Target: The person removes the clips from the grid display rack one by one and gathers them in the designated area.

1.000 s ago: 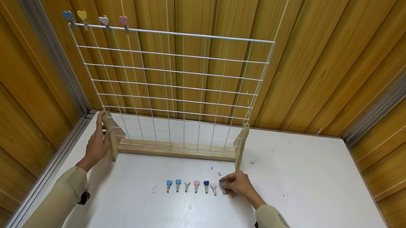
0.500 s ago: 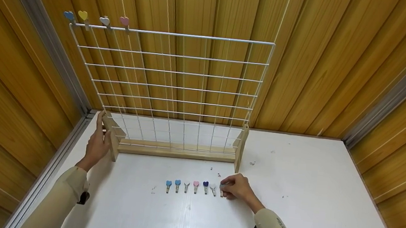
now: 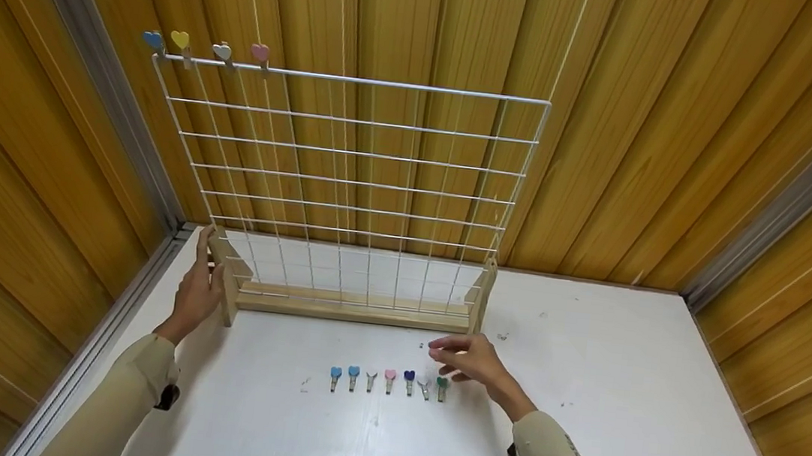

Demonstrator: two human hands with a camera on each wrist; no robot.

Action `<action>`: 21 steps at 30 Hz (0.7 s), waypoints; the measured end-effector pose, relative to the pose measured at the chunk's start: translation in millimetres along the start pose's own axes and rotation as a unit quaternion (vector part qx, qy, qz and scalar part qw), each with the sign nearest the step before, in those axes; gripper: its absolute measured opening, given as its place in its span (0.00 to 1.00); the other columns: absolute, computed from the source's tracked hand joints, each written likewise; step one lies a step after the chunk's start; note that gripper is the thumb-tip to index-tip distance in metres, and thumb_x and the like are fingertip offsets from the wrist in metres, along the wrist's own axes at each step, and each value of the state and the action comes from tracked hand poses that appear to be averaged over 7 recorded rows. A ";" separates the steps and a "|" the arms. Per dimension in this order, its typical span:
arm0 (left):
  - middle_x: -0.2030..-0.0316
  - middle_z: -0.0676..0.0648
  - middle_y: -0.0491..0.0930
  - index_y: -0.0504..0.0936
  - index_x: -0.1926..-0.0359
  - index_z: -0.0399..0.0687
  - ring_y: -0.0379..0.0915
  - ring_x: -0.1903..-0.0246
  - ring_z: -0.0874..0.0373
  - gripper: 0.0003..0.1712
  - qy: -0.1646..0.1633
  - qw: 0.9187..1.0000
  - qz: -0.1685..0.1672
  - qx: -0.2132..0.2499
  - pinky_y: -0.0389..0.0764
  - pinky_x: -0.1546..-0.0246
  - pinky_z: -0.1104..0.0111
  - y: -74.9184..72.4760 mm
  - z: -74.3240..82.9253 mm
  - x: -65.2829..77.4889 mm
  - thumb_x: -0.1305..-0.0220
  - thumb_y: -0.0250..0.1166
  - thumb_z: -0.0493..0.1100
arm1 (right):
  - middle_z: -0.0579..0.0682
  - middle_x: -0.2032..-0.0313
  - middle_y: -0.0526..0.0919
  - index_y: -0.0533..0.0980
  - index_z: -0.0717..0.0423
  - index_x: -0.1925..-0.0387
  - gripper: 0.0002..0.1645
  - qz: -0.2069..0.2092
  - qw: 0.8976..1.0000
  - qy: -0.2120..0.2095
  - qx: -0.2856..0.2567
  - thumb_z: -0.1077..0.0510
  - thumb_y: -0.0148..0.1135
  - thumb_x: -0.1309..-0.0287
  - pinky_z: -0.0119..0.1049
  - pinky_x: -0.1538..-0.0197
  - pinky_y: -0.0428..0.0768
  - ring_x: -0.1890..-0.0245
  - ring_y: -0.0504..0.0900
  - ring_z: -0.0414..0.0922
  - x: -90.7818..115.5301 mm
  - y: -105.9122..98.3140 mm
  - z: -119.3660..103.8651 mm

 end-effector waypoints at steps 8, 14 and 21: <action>0.24 0.35 0.62 0.41 0.19 0.65 0.79 0.68 0.42 0.40 0.003 1.000 0.008 0.004 0.77 0.72 0.51 -0.4 -0.8 -1.0 0.19 0.49 0.37 | 0.59 0.46 0.86 0.77 0.64 0.37 0.28 0.003 0.998 -0.055 -0.012 0.50 0.65 0.31 0.38 0.51 0.85 0.58 0.87 0.42 -17.7 -16.6 -91.4; 0.25 0.34 0.62 0.40 0.19 0.66 0.81 0.66 0.41 0.40 0.001 1.000 -0.006 0.010 0.78 0.72 0.52 5.6 1.8 -2.2 0.19 0.49 0.37 | 0.47 0.53 0.89 0.79 0.61 0.39 0.26 0.032 0.993 -0.113 -0.019 0.50 0.66 0.32 0.36 0.54 0.86 0.59 0.88 0.43 -27.4 -38.3 -176.3; 0.25 0.34 0.63 0.41 0.19 0.65 0.82 0.59 0.37 0.40 -0.006 1.000 0.007 0.015 0.80 0.69 0.48 0.9 0.0 1.4 0.20 0.50 0.37 | 0.43 0.57 0.90 0.79 0.62 0.40 0.24 0.034 0.982 -0.183 -0.024 0.55 0.67 0.33 0.33 0.59 0.86 0.62 0.88 0.42 -30.6 -40.6 -273.1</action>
Point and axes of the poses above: each hand's wrist, its own x-axis away from the middle knuckle, its own y-axis out of the palm, z = x × y, the point moved 8 cm from there along -x, towards the middle knuckle
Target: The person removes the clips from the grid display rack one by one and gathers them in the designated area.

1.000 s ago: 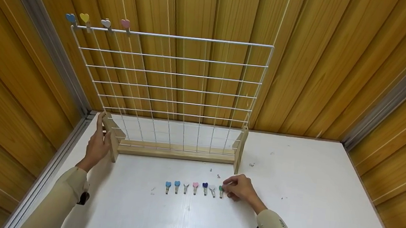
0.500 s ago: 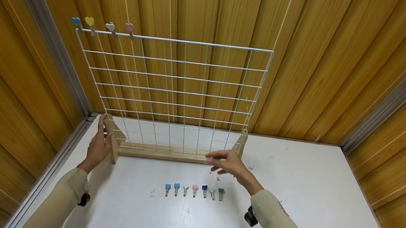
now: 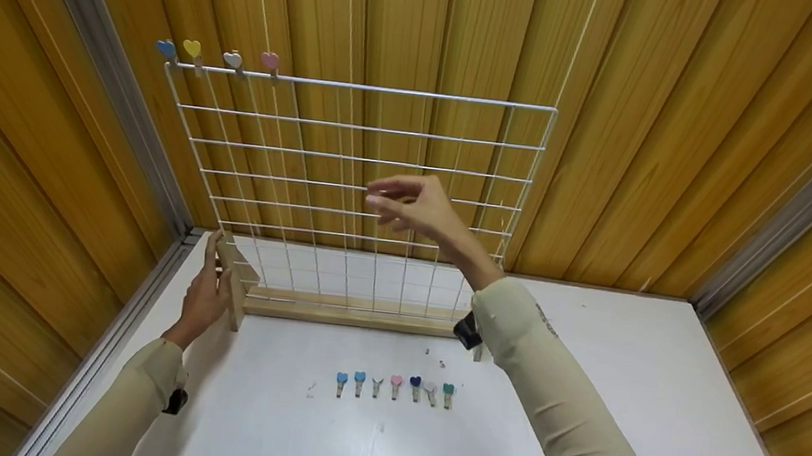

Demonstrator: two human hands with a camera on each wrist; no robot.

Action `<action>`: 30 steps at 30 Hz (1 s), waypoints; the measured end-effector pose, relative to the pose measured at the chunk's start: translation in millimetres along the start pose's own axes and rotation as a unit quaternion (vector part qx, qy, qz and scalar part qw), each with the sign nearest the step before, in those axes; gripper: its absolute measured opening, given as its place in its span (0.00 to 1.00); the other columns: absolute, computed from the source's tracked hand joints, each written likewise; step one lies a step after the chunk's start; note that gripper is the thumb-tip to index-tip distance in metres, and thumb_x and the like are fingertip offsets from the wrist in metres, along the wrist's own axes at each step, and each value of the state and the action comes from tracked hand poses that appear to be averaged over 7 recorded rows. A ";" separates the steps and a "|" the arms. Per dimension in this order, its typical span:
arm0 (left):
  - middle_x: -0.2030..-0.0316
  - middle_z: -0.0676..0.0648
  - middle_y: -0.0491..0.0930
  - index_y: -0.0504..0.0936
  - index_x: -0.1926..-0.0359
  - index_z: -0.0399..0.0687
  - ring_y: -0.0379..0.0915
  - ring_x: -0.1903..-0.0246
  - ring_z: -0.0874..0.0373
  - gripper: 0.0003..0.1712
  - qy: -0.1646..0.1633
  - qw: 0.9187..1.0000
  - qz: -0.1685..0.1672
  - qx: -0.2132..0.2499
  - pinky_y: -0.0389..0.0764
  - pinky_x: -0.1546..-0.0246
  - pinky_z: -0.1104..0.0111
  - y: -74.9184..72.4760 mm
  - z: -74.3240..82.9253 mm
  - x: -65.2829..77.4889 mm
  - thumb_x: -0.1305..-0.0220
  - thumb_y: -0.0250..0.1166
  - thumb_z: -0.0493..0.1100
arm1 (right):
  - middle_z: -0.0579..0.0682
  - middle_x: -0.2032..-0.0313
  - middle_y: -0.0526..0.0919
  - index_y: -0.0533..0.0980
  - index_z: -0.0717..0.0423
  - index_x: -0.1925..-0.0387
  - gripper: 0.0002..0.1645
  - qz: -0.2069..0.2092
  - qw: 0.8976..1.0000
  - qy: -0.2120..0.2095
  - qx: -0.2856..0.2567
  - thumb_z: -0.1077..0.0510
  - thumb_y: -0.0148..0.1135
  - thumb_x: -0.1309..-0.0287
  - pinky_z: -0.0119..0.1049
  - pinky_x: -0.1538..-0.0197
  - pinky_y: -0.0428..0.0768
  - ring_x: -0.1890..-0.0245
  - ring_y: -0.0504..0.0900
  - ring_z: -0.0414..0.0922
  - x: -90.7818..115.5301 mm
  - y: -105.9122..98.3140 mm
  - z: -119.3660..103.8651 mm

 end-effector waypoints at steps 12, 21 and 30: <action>0.23 0.35 0.60 0.41 0.20 0.66 0.81 0.58 0.38 0.39 0.009 1.000 -0.003 -0.002 0.80 0.69 0.48 -2.1 0.4 -4.2 0.19 0.49 0.37 | 0.45 0.58 0.88 0.81 0.59 0.43 0.20 0.043 0.991 -0.121 -0.033 0.61 0.69 0.35 0.28 0.66 0.84 0.67 0.87 0.39 -28.0 1.8 -114.9; 0.23 0.35 0.59 0.42 0.20 0.63 0.80 0.63 0.40 0.39 0.022 1.000 0.008 -0.010 0.78 0.72 0.51 -4.2 -2.5 -1.5 0.20 0.50 0.36 | 0.57 0.38 0.76 0.69 0.55 0.29 0.34 0.056 0.988 -0.146 0.005 0.62 0.67 0.34 0.31 0.66 0.85 0.63 0.88 0.44 -59.5 41.7 -160.2; 0.24 0.33 0.61 0.42 0.19 0.59 0.81 0.56 0.36 0.40 0.027 0.999 0.023 -0.012 0.79 0.72 0.48 -10.3 -8.1 -0.8 0.21 0.51 0.34 | 0.55 0.35 0.76 0.66 0.56 0.27 0.30 0.031 0.992 -0.125 -0.015 0.59 0.59 0.27 0.33 0.64 0.86 0.62 0.89 0.48 -87.9 74.9 -165.1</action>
Point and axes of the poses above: each hand's wrist, its own x-axis away from the middle knuckle, its own y-axis out of the palm, z = x × y, the point moved 8 cm from there along -x, towards the middle knuckle
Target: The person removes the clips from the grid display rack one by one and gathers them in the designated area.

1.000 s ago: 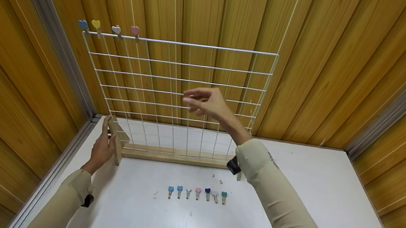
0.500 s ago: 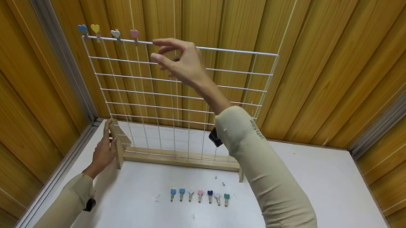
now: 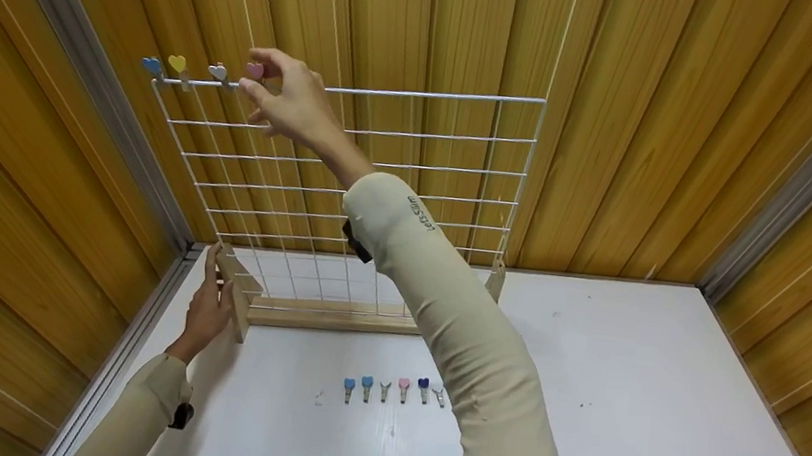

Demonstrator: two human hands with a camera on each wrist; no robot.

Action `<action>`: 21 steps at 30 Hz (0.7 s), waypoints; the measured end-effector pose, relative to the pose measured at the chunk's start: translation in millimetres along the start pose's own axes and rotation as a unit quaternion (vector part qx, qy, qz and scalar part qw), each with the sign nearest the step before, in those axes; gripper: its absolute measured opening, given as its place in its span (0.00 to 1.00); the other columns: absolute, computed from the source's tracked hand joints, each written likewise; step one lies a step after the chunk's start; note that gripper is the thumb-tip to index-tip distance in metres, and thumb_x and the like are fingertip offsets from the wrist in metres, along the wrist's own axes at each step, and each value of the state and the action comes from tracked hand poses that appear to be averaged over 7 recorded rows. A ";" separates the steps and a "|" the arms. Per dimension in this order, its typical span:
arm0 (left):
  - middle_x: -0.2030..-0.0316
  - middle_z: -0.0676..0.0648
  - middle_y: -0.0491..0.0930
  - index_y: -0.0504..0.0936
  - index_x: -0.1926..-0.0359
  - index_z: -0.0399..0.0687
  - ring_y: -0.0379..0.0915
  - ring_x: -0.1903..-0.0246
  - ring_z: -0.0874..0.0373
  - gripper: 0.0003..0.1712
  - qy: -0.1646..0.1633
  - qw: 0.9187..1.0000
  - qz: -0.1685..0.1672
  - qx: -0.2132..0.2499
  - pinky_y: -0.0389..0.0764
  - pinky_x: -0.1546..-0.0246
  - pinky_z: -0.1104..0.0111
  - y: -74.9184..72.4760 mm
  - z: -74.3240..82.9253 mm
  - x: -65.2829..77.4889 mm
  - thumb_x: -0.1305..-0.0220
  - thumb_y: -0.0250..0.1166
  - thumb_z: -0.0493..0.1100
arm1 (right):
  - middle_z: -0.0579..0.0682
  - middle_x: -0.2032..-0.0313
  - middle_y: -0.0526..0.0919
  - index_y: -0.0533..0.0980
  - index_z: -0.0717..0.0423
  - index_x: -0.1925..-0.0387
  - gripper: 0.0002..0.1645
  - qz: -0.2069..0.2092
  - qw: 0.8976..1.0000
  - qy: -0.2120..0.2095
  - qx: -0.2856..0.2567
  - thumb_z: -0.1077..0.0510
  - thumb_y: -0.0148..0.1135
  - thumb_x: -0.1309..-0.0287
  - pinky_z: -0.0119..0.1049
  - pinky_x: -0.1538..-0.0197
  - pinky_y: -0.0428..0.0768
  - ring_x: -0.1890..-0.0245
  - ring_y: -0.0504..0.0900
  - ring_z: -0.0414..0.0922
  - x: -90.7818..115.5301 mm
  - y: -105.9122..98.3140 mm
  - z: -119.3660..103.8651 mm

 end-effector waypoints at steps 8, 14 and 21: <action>0.24 0.35 0.61 0.41 0.19 0.61 0.79 0.66 0.42 0.40 -0.003 1.000 -0.011 -0.003 0.73 0.76 0.59 -2.8 0.4 -2.5 0.20 0.50 0.36 | 0.56 0.52 0.86 0.78 0.61 0.40 0.19 0.094 0.991 -0.022 -0.091 0.61 0.61 0.28 0.25 0.75 0.77 0.80 0.82 0.37 -8.7 -4.4 15.8; 0.25 0.33 0.62 0.42 0.19 0.61 0.80 0.66 0.40 0.40 -0.010 1.000 -0.004 0.001 0.74 0.76 0.55 -10.2 -2.1 0.0 0.21 0.51 0.35 | 0.59 0.54 0.90 0.82 0.65 0.44 0.17 0.130 0.982 -0.052 -0.124 0.62 0.64 0.31 0.24 0.79 0.72 0.85 0.80 0.36 -10.0 -0.8 14.1; 0.23 0.33 0.58 0.41 0.19 0.59 0.81 0.57 0.35 0.39 -0.016 1.000 -0.011 -0.004 0.78 0.72 0.50 -18.0 -2.6 3.5 0.20 0.49 0.36 | 0.61 0.55 0.90 0.83 0.64 0.46 0.16 0.161 0.974 -0.032 -0.154 0.63 0.64 0.32 0.24 0.81 0.69 0.86 0.79 0.36 -8.1 6.2 13.3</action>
Point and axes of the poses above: each hand's wrist, its own x-axis away from the middle knuckle, its own y-axis out of the palm, z = x × y, the point moved 8 cm from there along -x, towards the middle knuckle
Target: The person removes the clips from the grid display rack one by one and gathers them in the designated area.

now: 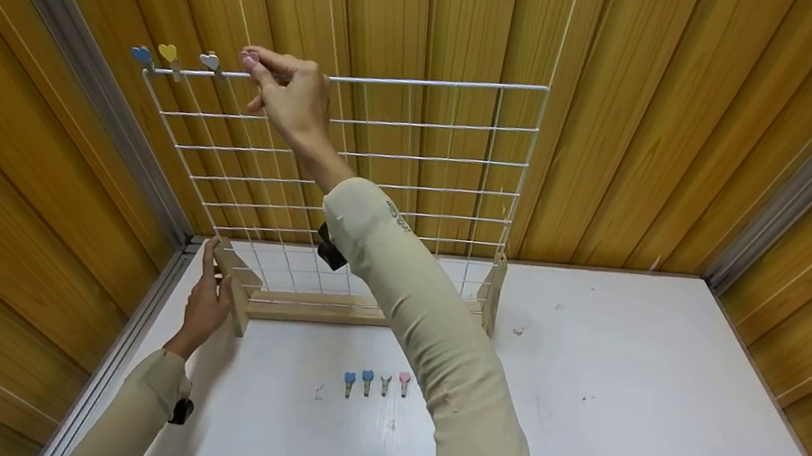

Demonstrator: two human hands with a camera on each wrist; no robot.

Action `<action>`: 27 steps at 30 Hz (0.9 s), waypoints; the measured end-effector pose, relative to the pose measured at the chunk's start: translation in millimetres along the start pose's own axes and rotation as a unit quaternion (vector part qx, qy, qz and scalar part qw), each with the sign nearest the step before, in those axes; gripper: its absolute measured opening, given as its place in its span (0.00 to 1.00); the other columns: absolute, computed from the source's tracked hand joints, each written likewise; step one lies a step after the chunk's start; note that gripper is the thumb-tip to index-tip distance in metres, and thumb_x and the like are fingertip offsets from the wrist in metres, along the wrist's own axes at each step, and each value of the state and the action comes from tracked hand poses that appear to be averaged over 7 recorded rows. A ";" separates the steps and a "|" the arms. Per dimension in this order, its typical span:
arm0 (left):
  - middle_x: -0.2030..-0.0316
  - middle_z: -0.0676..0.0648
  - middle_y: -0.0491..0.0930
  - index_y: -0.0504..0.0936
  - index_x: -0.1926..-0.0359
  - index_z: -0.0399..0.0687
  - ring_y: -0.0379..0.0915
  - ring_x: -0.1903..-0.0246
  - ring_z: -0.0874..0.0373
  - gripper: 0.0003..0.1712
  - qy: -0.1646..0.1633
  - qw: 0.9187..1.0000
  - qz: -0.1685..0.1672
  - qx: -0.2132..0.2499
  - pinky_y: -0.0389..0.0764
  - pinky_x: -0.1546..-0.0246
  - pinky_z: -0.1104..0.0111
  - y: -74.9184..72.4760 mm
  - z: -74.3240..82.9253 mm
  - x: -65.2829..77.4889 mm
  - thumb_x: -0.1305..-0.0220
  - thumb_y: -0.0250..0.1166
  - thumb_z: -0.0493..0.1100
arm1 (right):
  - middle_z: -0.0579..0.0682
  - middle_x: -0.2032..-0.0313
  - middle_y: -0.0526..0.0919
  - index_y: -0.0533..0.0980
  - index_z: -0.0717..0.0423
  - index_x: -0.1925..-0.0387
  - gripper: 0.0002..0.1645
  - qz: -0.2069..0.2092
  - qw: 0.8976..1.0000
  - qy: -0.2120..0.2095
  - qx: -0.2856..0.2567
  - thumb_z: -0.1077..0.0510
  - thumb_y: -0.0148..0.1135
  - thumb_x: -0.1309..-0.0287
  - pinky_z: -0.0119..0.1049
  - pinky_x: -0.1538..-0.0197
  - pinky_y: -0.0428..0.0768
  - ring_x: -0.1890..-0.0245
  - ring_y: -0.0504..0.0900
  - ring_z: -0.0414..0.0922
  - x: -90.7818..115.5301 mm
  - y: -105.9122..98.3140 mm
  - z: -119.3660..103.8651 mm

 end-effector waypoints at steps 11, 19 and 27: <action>0.23 0.33 0.58 0.41 0.19 0.61 0.81 0.53 0.34 0.41 -0.002 1.000 0.000 -0.003 0.80 0.71 0.49 4.4 3.3 1.0 0.21 0.51 0.35 | 0.60 0.50 0.89 0.83 0.66 0.46 0.16 0.036 0.999 0.007 -0.023 0.65 0.63 0.33 0.24 0.77 0.75 0.86 0.77 0.36 5.4 -3.8 -1.2; 0.24 0.34 0.60 0.42 0.19 0.60 0.81 0.55 0.35 0.40 0.003 1.000 -0.005 0.005 0.79 0.70 0.48 13.6 8.3 -0.6 0.20 0.51 0.35 | 0.62 0.50 0.88 0.82 0.66 0.46 0.17 0.044 0.998 0.037 -0.038 0.65 0.63 0.34 0.26 0.76 0.78 0.87 0.76 0.35 5.2 -14.7 1.5; 0.23 0.33 0.58 0.40 0.19 0.61 0.81 0.59 0.37 0.40 -0.008 1.000 -0.018 0.007 0.76 0.74 0.55 14.3 4.5 0.2 0.20 0.49 0.36 | 0.63 0.51 0.88 0.83 0.66 0.47 0.16 0.066 0.997 0.041 -0.026 0.65 0.64 0.34 0.25 0.77 0.75 0.80 0.77 0.34 8.1 -12.7 2.8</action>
Point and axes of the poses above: each hand's wrist, its own x-axis away from the middle knuckle, its own y-axis out of the palm, z = x × y, the point moved 8 cm from there along -x, towards the middle knuckle
